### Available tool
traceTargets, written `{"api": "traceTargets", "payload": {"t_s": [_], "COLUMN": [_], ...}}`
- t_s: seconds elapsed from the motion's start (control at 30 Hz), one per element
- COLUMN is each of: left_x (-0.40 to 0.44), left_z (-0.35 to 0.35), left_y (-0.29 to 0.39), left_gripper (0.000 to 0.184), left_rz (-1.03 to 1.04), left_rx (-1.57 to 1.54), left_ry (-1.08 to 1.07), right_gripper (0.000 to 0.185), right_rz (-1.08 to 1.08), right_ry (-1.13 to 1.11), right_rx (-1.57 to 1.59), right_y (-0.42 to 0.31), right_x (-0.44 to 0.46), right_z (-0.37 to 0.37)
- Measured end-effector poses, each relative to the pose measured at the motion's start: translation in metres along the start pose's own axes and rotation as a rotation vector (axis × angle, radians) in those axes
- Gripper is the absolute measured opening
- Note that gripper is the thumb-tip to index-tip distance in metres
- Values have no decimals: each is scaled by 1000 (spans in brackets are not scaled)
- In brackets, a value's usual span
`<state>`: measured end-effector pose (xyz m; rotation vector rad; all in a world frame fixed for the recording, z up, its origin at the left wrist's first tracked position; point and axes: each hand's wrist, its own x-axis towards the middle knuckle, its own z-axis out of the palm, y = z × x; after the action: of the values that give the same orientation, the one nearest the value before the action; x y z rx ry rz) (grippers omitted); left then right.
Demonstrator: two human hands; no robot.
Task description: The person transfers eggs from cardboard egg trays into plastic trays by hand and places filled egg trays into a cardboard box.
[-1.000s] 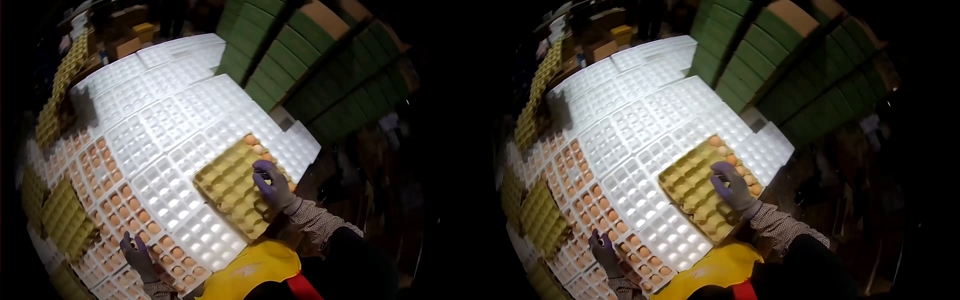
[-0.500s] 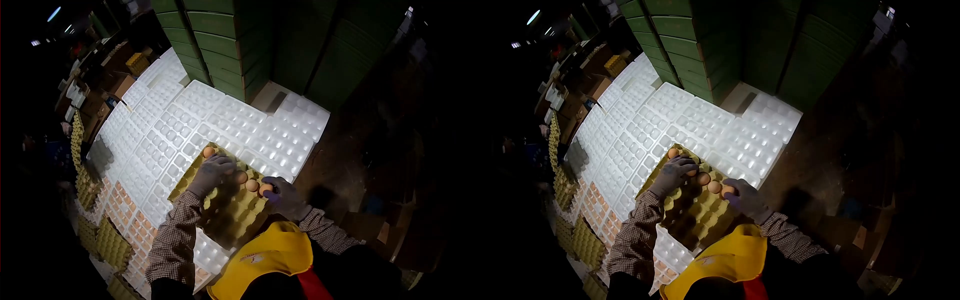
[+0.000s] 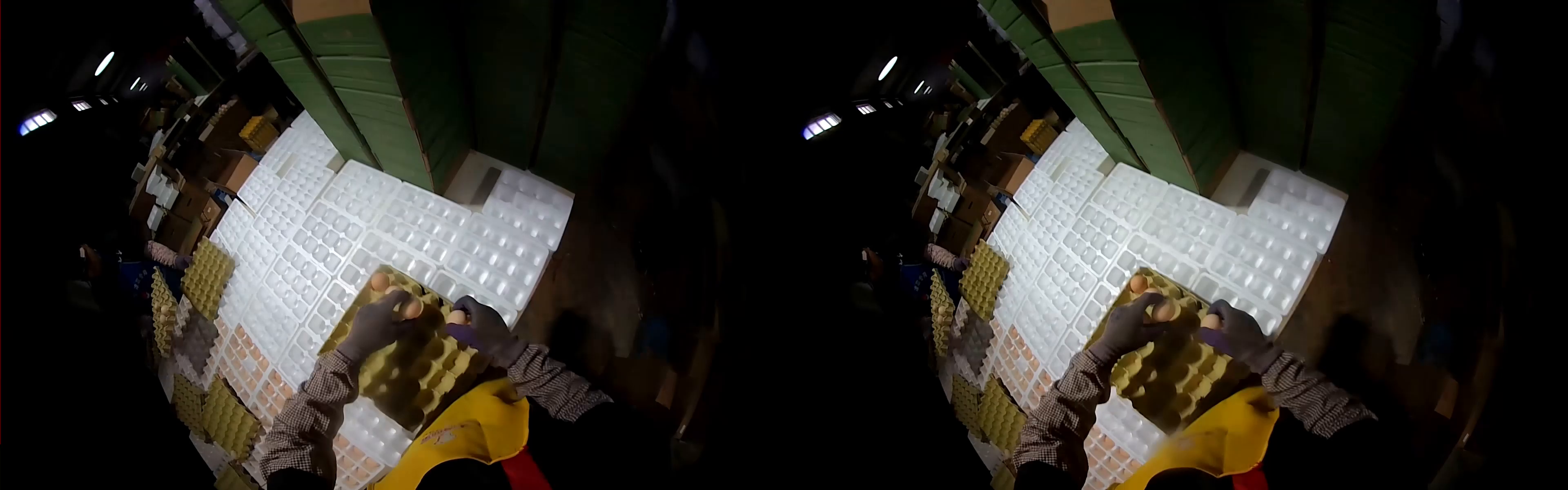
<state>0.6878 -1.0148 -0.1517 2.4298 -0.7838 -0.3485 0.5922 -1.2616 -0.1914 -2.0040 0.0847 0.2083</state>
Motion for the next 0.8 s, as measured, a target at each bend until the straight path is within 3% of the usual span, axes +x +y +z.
{"api": "traceTargets", "payload": {"t_s": [0.03,0.07,0.17,0.23,0.33,0.4,0.43,0.53,0.57,0.6,0.63,0.7,0.73,0.77,0.8], "left_x": [1,10,38,51,66,62,58,39,20,-23,-54,-141,-181,-218,-256], "left_z": [-18,-23,-38,-29,-19,-21,-31,-25,-32,-62,-65,-62,-40,-19,-19], "left_y": [-7,-33,-63,-60,-60,-52,-47,-105,-118,-107,-122,-158,-197,-236,-255], "left_gripper": [47,54,47,28,29,31,32,19,23,36,49,53,53,53,52], "left_rz": [-135,-223,-108,-21,0,-47,-13,88,47,9,-174,-317,-447,-576,-617], "left_rx": [-125,-128,382,451,536,516,595,301,96,-161,-382,-433,-518,-607,-417], "left_ry": [76,151,32,-143,-175,-122,-188,171,305,481,555,738,760,763,687], "right_gripper": [44,48,49,42,35,32,32,34,30,30,30,23,22,26,33], "right_rz": [152,91,-132,75,136,196,122,-96,-86,64,220,121,-74,-234,-376], "right_ry": [-43,-19,122,-67,-9,138,131,90,50,-19,-61,86,121,-1,-282], "right_rx": [378,270,-523,-849,-1036,-1006,-1026,-696,-591,-290,10,212,504,148,-125], "right_y": [-3,-15,-34,-101,-68,-50,-40,-66,-73,-80,-85,-75,-91,-104,-138], "right_x": [8,18,80,96,130,138,139,117,113,110,114,122,115,124,132], "right_z": [-6,-11,55,78,130,140,134,99,92,83,79,89,126,139,162]}}
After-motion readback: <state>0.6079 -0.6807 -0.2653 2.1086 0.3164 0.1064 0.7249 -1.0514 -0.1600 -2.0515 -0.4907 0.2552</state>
